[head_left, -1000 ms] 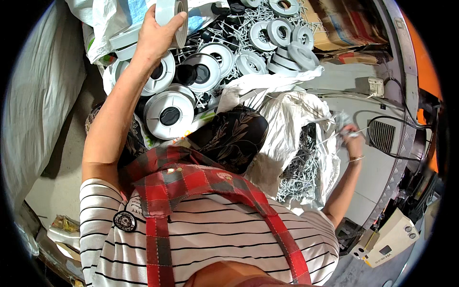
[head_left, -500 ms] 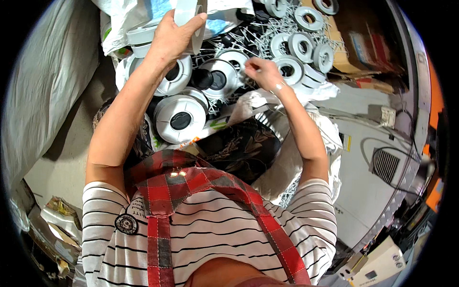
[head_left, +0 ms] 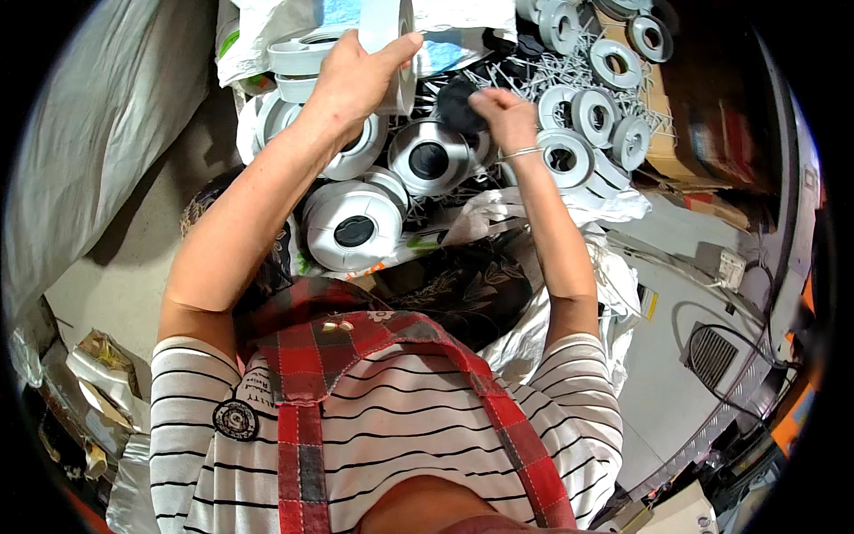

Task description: The person sorts white plastic frames and circular plastic components in a workshop setting. They pick up frames from a tray, stack them, and place them into a white sack. Later, they handle circular plastic parts, removing small metal wire pieces from their centers and stacking them on a surface.

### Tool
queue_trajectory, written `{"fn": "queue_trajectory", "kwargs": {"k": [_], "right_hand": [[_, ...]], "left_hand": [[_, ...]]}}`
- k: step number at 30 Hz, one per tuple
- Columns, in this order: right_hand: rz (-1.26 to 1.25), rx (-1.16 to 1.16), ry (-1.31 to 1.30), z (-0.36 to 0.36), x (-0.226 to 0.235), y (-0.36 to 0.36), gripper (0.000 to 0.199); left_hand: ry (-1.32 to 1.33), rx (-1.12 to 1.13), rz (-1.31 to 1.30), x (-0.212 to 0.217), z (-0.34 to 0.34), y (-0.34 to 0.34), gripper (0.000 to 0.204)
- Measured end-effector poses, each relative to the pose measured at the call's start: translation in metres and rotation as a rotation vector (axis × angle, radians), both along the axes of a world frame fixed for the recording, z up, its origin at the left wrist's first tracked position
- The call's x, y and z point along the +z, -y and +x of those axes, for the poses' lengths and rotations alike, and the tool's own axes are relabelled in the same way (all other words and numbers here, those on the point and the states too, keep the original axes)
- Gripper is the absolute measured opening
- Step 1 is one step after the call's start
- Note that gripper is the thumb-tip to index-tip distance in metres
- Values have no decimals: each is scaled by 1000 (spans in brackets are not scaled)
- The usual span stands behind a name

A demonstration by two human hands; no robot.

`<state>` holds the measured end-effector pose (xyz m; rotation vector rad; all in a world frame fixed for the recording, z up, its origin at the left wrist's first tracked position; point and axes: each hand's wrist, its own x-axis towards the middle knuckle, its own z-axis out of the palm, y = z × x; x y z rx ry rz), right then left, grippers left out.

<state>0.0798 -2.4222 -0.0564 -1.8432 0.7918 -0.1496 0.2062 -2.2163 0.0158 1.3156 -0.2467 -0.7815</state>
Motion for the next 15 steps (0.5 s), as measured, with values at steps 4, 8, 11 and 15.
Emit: {"fn": "queue_trajectory", "kwargs": {"k": [4, 8, 11, 15], "right_hand": [[-246, -99, 301, -4, 61, -9, 21], [-435, 213, 142, -16, 91, -23, 34], [-668, 416, 16, -28, 111, -33, 67], [-763, 550, -2, -39, 121, -36, 71]], "left_hand": [[-336, -223, -264, 2, -25, 10, 36], [-401, -302, -286, 10, -39, 8, 40], [-273, -384, -253, 5, -41, 6, 41], [-223, -450, -186, 8, -42, 4, 35]]}}
